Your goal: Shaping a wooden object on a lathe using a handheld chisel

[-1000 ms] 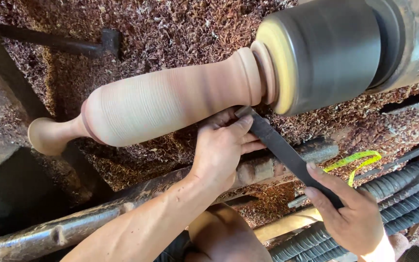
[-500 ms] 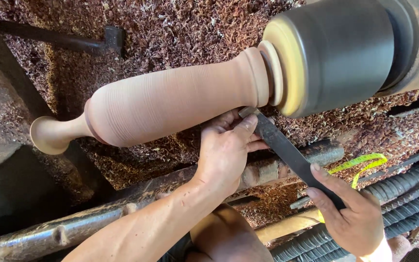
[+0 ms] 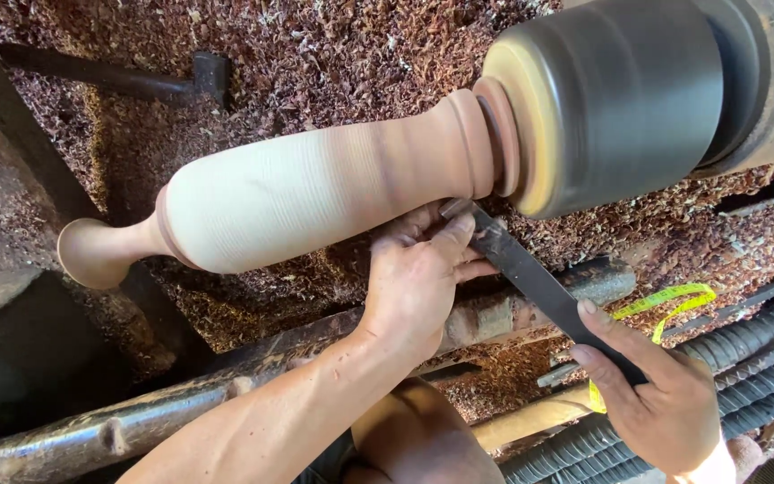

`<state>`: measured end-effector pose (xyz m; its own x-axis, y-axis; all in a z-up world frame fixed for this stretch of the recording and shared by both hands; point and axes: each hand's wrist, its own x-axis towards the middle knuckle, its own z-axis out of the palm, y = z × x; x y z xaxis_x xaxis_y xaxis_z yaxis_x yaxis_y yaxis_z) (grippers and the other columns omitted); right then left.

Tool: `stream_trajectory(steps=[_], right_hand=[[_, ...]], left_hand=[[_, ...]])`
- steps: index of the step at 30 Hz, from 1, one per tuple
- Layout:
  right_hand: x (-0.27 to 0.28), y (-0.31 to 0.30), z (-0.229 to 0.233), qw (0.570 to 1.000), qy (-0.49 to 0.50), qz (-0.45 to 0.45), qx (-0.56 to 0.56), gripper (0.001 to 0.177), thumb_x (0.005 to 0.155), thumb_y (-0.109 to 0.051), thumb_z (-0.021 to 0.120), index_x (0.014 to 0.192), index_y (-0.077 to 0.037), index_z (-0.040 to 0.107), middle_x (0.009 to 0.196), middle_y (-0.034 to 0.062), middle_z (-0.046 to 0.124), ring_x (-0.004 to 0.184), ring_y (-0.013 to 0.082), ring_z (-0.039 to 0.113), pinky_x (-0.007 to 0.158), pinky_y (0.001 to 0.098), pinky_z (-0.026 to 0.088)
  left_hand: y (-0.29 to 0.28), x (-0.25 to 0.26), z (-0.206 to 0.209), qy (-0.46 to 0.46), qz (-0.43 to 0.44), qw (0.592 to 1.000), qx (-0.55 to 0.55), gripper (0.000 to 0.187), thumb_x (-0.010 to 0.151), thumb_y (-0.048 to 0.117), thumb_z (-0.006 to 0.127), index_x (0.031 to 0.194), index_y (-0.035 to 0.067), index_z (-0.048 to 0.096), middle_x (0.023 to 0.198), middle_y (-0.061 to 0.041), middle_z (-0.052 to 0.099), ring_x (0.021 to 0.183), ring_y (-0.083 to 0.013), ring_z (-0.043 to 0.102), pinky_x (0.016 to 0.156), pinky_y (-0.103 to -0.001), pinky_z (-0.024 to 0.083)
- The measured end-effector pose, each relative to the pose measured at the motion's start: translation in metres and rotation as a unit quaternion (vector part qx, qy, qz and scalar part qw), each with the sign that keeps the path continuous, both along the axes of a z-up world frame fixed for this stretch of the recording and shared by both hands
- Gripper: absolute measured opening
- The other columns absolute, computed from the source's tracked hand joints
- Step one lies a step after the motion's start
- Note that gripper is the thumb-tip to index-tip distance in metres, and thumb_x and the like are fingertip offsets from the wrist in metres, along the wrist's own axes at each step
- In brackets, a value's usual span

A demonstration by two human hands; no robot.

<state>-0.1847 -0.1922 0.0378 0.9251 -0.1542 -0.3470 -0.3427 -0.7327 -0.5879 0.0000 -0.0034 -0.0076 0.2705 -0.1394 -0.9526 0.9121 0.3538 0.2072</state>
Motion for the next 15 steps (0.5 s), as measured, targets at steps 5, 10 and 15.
stream_trajectory(steps=[5, 10, 15], right_hand=[[-0.004, -0.008, -0.004, 0.998, -0.026, 0.034, -0.047, 0.037, 0.09, -0.02, 0.076, 0.125, -0.011, 0.072, 0.114, 0.002, 0.077, 0.047, 0.006, 0.066, 0.043, 0.0261, 0.051], [-0.005, -0.011, -0.008, 0.998, -0.027, 0.033, -0.038, 0.04, 0.09, -0.019, 0.077, 0.128, -0.012, 0.07, 0.11, 0.0031, 0.079, 0.044, 0.0023, 0.059, 0.041, 0.0261, 0.047], [-0.006, -0.015, -0.01, 0.998, -0.034, 0.038, -0.028, 0.039, 0.09, -0.019, 0.076, 0.128, -0.01, 0.07, 0.112, 0.0041, 0.078, 0.045, 0.0017, 0.06, 0.041, 0.0246, 0.046]], left_hand=[[-0.001, -0.008, -0.008, -0.022, 0.011, 0.999, -0.025, 0.01, 0.096, 0.0, 0.061, 0.102, -0.003, 0.068, 0.087, -0.014, 0.069, 0.078, -0.03, 0.071, 0.072, -0.047, 0.066], [-0.001, -0.006, -0.007, -0.009, 0.01, 1.0, -0.022, 0.011, 0.096, 0.0, 0.062, 0.103, -0.004, 0.069, 0.089, -0.014, 0.071, 0.08, -0.0303, 0.072, 0.073, -0.047, 0.066], [-0.001, -0.001, 0.0, -0.021, 0.001, 0.999, -0.032, 0.011, 0.097, 0.0, 0.058, 0.098, -0.005, 0.069, 0.091, -0.016, 0.073, 0.084, -0.0344, 0.075, 0.076, -0.05, 0.066]])
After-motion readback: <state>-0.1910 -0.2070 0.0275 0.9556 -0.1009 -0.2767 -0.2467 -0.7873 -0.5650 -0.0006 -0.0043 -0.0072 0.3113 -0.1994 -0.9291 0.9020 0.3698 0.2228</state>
